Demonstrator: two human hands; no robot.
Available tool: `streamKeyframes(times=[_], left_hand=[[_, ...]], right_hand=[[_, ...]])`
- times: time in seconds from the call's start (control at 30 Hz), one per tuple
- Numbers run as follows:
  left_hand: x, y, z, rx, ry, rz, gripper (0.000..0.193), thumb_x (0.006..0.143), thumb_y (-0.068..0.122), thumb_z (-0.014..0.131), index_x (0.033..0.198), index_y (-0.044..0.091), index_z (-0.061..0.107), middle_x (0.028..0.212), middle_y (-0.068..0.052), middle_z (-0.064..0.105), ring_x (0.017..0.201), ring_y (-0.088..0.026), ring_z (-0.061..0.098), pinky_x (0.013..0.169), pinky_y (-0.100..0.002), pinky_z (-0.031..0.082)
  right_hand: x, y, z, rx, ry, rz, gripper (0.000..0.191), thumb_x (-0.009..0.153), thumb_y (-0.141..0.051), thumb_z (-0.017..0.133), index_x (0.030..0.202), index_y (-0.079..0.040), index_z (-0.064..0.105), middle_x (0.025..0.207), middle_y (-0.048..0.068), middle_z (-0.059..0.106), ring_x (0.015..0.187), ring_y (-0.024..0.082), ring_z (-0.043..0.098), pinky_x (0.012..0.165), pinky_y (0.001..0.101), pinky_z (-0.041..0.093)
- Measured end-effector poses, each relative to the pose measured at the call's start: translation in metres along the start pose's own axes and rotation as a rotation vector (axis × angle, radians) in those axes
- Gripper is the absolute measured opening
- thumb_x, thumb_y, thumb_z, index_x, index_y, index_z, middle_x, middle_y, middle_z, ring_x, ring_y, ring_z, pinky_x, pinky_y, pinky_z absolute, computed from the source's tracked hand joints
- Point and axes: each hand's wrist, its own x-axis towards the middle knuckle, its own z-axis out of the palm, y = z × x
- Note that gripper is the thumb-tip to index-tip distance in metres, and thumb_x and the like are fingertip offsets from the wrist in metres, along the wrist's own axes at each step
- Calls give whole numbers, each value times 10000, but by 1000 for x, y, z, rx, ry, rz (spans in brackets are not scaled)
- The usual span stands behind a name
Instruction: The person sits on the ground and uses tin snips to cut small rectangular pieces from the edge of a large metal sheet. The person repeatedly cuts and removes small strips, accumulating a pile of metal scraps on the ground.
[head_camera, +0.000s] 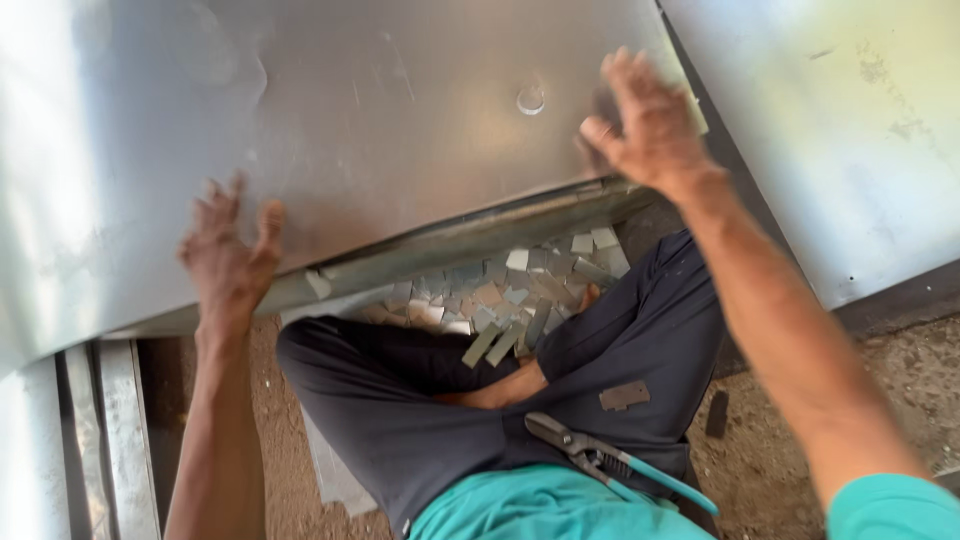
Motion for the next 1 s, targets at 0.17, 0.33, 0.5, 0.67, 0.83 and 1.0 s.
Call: streamKeyframes(times=[0.17, 0.33, 0.5, 0.67, 0.83, 1.0], left_hand=[[37, 13, 31, 143, -144, -87, 770, 958, 720, 154, 1631, 347, 170, 1723, -68, 16, 1566, -308, -41, 1203, -665, -30], [54, 0, 32, 140, -121, 81, 761, 990, 724, 188, 1642, 332, 170, 1723, -45, 41, 1579, -293, -24, 1220, -662, -29], [44, -2, 69, 40, 84, 441, 309, 1233, 343, 481, 1368, 71, 541, 1315, -149, 587, 1177, -293, 564, 1024, -445, 488], [-6, 57, 108, 46, 111, 650, 205, 1131, 179, 583, 1264, 35, 645, 1265, -140, 681, 1157, -235, 647, 979, -340, 509], [-109, 190, 125, -270, -295, 763, 529, 561, -41, 690, 1068, 106, 717, 1437, -77, 643, 1270, -285, 589, 1135, -488, 398], [-148, 276, 123, -527, -656, 719, 301, 867, 203, 774, 1152, 107, 761, 1210, -88, 746, 1125, -265, 716, 995, -388, 532]], right_hand=[[-6, -10, 9, -6, -49, 215, 723, 1020, -522, 444, 1571, -60, 361, 1641, 150, 329, 1514, 333, 277, 1209, 508, 222], [-20, -4, 4, 66, 38, 131, 621, 997, -435, 580, 1459, -26, 509, 1553, 170, 464, 1416, 367, 439, 1156, 505, 335], [-117, 61, 8, 416, 370, 348, 431, 983, -288, 666, 1335, -41, 656, 1338, 137, 690, 1269, 323, 663, 1097, 418, 507], [-264, 167, 17, 447, 592, 1182, 603, 856, -216, 684, 1387, 39, 555, 1390, 226, 609, 1281, 317, 611, 1082, 446, 491], [-323, 223, 35, 237, 424, 1439, 919, 754, -241, 793, 1468, 106, 330, 1454, 328, 434, 1354, 409, 440, 1112, 474, 354], [-304, 260, 39, 410, 773, 1742, 668, 747, -328, 853, 1204, 80, 587, 1122, 199, 651, 969, 298, 624, 802, 436, 505]])
